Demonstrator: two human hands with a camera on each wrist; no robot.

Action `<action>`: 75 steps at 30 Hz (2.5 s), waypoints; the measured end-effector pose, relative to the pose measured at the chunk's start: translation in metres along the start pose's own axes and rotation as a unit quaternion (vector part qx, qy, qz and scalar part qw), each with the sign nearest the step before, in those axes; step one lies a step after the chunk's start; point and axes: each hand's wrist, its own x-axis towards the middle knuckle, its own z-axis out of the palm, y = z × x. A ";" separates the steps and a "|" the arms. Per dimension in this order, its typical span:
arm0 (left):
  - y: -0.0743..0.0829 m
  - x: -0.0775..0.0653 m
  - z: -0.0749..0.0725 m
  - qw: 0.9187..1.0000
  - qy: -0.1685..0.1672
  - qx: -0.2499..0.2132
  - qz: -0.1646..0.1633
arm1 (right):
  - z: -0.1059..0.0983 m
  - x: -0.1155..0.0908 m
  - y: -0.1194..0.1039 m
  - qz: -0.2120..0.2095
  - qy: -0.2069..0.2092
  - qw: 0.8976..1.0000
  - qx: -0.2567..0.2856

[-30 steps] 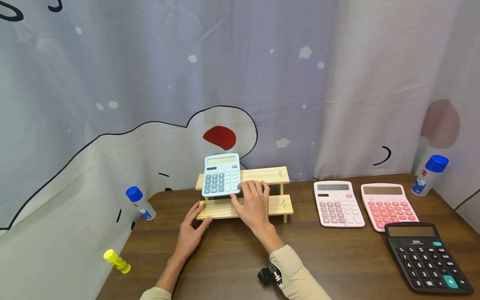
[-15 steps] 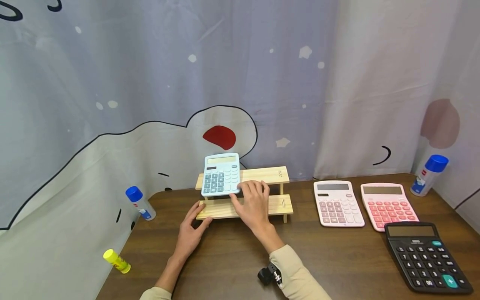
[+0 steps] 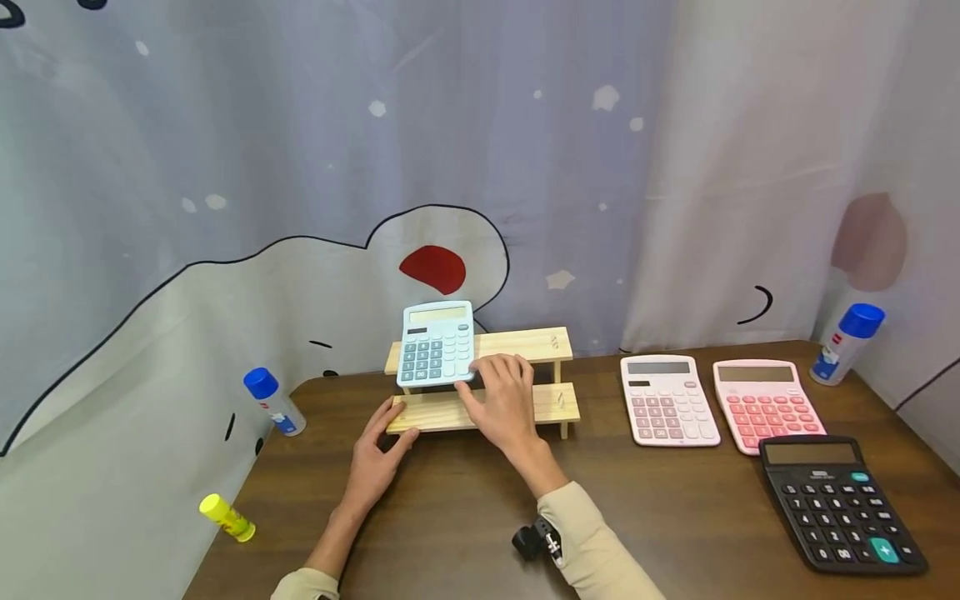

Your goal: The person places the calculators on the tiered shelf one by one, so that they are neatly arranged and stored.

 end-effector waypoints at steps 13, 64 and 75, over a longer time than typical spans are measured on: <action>-0.002 0.001 -0.001 1.000 0.001 0.003 -0.007 | -0.030 -0.004 0.012 0.026 0.012 0.998 0.058; -0.003 0.004 0.001 1.000 -0.003 -0.003 -0.028 | -0.154 -0.090 0.151 0.309 -0.058 0.941 -0.128; -0.003 0.007 0.001 1.000 -0.003 -0.002 -0.021 | -0.156 -0.092 0.156 0.360 -0.162 0.906 -0.151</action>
